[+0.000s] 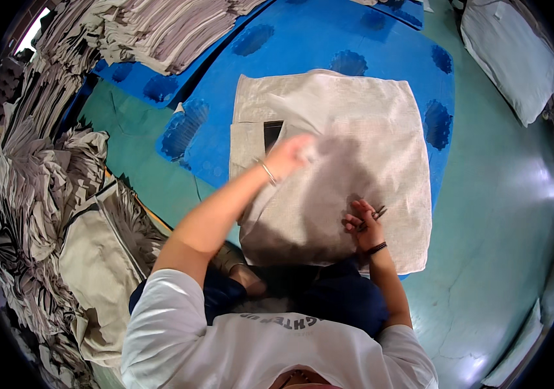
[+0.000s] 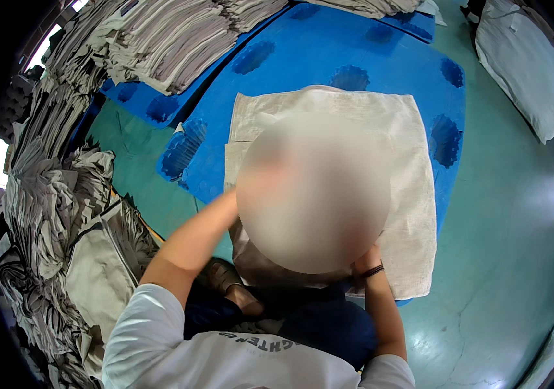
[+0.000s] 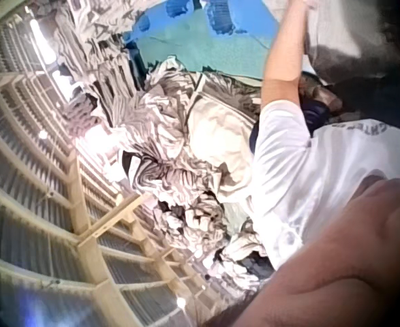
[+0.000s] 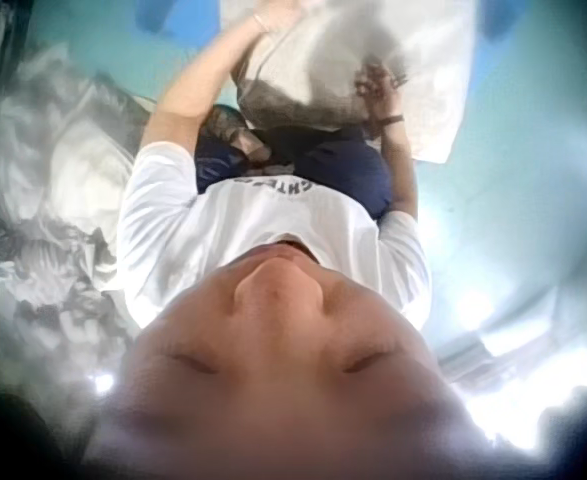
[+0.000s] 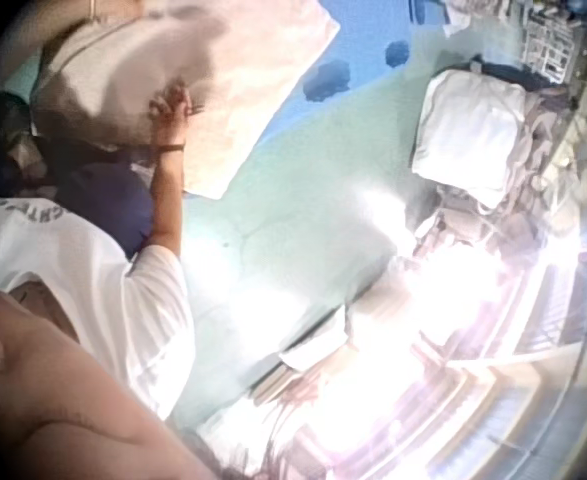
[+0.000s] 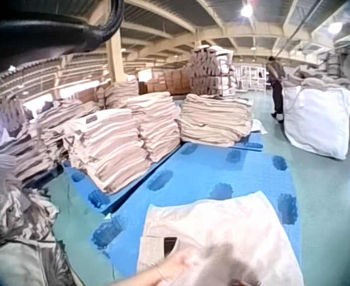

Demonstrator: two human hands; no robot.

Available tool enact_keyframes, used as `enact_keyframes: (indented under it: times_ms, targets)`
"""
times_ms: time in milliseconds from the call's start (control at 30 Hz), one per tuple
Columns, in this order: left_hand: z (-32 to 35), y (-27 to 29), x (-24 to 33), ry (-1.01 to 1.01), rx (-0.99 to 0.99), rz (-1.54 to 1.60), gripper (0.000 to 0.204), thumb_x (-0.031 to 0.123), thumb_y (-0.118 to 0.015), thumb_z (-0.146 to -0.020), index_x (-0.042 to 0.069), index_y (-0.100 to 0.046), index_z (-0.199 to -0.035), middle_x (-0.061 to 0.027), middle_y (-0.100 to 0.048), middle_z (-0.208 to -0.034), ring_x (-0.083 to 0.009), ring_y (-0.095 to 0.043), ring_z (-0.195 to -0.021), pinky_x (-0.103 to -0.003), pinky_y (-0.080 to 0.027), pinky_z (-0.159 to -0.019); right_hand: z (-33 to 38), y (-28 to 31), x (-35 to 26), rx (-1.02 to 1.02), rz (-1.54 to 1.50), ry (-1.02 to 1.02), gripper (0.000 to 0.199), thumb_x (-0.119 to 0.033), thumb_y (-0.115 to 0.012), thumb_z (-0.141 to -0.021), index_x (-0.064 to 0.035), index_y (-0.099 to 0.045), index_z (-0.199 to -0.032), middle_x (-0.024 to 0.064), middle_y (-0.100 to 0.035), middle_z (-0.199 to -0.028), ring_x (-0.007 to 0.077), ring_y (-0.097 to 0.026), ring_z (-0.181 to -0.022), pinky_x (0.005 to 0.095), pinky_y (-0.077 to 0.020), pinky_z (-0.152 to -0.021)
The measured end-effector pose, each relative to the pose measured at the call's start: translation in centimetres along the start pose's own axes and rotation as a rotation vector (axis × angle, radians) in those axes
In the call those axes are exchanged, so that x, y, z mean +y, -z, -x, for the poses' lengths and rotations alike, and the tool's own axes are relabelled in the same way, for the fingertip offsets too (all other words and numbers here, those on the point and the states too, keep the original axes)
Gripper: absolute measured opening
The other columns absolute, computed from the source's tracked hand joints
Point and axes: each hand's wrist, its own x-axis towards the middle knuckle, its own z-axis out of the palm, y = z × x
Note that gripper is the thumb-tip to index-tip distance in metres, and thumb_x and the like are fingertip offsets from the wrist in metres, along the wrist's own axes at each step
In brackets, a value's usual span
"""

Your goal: The person unties a bundle of pillow covers, removes a tag using a small blade, shakes out an individual cover, and folds it into a smaller rectangle on a blue pallet.

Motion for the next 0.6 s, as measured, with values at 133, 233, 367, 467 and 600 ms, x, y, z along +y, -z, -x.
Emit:
enact_keyframes:
  times_ms: [133, 233, 367, 467, 600]
  targets:
    - [4.6, -8.8, 0.7, -0.398, -0.456, -0.794, 0.042, 0.014, -0.048, -0.07, 0.025, -0.048, -0.11, -0.0098, -0.055, -0.089, -0.0234, -0.053, -0.081, -0.039, -0.038, -0.079, 0.9, -2.1, -0.4, 0.095, -0.047, 0.101, 0.046, -0.041, -0.033, -0.086, -0.0138, -0.033, -0.123, 0.0076, -0.043, -0.119, 0.0229, -0.042, -0.106, 0.0426, -0.0397, -0.079]
    - [7.0, -11.4, -1.3, -0.273, -0.509, -0.86, 0.049, 0.015, -0.055, -0.067, 0.025, -0.045, -0.113, -0.0036, -0.051, -0.087, -0.0189, -0.05, -0.084, -0.037, -0.034, -0.078, 0.2, 0.5, 0.0, 0.089, -0.465, 0.08, 0.041, -0.028, -0.031, -0.088, -0.0013, -0.035, -0.119, 0.0093, -0.038, -0.124, 0.0246, -0.038, -0.111, 0.0364, -0.0301, -0.094]
    - [8.9, -11.4, -3.3, -0.342, -0.295, -0.66, 0.037, 0.01, -0.055, -0.067, 0.019, -0.051, -0.103, -0.005, -0.051, -0.084, -0.0205, -0.051, -0.081, -0.034, -0.038, -0.072, 0.9, 2.8, 0.0, 0.003, 0.165, 0.315, 0.037, -0.022, -0.034, -0.087, -0.0007, -0.038, -0.117, 0.0096, -0.042, -0.12, 0.0232, -0.039, -0.11, 0.0355, -0.0272, -0.096]
    - [9.1, -7.3, -3.8, -0.262, -0.004, -0.45, 0.026, 0.003, -0.052, -0.068, 0.013, -0.056, -0.091, -0.0071, -0.051, -0.081, -0.0239, -0.051, -0.079, -0.032, -0.041, -0.068, 2.1, 1.6, -1.0, 0.028, -0.241, 0.293, 0.04, -0.027, -0.036, -0.087, -0.0017, -0.037, -0.118, 0.0098, -0.042, -0.12, 0.0249, -0.039, -0.111, 0.0368, -0.0283, -0.095]
    - [7.7, -1.4, -5.7, -0.115, 0.42, -0.543, 0.023, 0.0, -0.053, -0.067, 0.009, -0.055, -0.089, -0.0094, -0.05, -0.09, -0.0275, -0.049, -0.083, -0.032, -0.042, -0.071, 3.9, -1.1, -1.4, 0.111, -0.45, 0.295, 0.044, -0.035, -0.037, -0.086, -0.0043, -0.038, -0.117, 0.0099, -0.042, -0.121, 0.0254, -0.038, -0.112, 0.0405, -0.0278, -0.095]
